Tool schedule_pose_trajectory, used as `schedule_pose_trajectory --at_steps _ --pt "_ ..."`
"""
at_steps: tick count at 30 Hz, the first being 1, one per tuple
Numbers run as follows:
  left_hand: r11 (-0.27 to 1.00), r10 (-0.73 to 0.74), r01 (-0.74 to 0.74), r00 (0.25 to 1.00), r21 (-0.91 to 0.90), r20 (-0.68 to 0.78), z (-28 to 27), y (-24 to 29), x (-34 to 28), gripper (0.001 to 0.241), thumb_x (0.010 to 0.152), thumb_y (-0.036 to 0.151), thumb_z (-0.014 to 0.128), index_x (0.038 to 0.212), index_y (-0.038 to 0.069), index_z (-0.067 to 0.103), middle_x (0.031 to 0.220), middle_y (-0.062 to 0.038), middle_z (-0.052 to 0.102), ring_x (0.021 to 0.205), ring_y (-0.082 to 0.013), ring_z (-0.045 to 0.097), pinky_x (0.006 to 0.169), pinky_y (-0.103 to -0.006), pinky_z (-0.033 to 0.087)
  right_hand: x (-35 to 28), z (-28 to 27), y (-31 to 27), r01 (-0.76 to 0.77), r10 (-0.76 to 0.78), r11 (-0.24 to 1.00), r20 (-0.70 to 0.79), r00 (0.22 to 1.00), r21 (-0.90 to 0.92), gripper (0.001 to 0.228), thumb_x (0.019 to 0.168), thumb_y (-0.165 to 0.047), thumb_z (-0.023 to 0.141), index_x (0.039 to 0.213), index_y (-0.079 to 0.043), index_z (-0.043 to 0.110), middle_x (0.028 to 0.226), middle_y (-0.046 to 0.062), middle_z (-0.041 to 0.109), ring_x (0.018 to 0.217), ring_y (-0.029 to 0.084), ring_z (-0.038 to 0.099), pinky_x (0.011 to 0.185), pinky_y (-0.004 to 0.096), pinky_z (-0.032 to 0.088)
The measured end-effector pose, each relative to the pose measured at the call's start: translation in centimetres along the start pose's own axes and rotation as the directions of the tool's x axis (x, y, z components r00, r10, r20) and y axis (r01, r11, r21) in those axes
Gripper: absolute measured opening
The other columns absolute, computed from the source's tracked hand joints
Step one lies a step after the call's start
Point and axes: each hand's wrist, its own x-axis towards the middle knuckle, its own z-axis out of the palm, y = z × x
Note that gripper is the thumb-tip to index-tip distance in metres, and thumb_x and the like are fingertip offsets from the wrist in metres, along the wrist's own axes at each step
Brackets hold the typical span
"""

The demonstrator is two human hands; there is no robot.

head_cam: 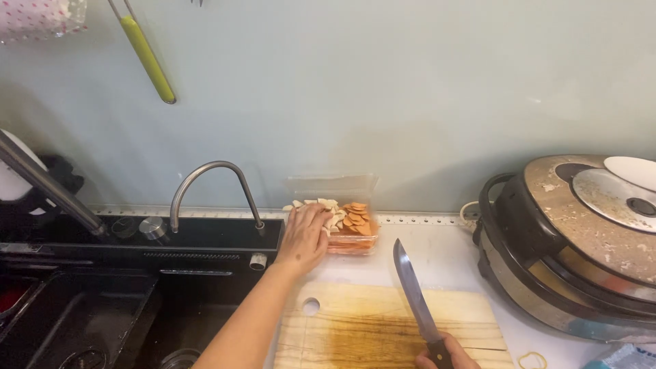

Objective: Chopping fish balls and organizing food items on a cutting board in a kitchen.

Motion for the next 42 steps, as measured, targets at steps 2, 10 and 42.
schedule_pose_trajectory --at_steps 2,10,42 --pt "0.998 -0.044 0.045 0.999 -0.052 0.019 -0.2 0.4 -0.3 0.035 0.085 0.013 0.063 0.120 0.006 0.063 0.130 -0.013 0.055 0.130 -0.0337 0.047 0.114 -0.0560 0.029 -0.7 0.2 -0.5 0.006 -0.007 1.000 -0.039 0.999 -0.026 0.045 0.077 -0.014 0.090 0.119 -0.011 0.073 0.074 0.006 0.079 0.072 0.014 0.077 0.075 0.029 0.059" --pt "0.890 -0.446 0.454 0.885 -0.036 0.131 0.8 -0.7 0.5 0.058 0.090 0.041 0.067 0.137 0.011 0.049 0.144 -0.017 0.041 0.141 -0.0357 0.037 0.123 -0.0454 0.027 -0.1 0.2 0.7 -0.013 0.011 0.999 -0.039 0.999 -0.048 0.045 0.078 -0.015 0.090 0.119 -0.014 0.074 0.074 0.005 0.080 0.073 0.013 0.076 0.077 0.028 0.058" --pt "0.606 -0.287 0.568 0.809 -0.558 0.513 -1.6 14.4 -12.1 0.026 0.078 0.007 0.076 0.103 0.003 0.070 0.103 -0.008 0.067 0.083 -0.0190 0.069 0.075 -0.0298 0.058 -14.4 -3.7 -15.0 -0.125 0.106 0.990 0.242 0.965 0.064 0.045 0.099 -0.027 0.055 0.143 -0.030 0.046 0.072 0.005 0.066 0.041 0.020 0.060 0.041 0.037 0.048"
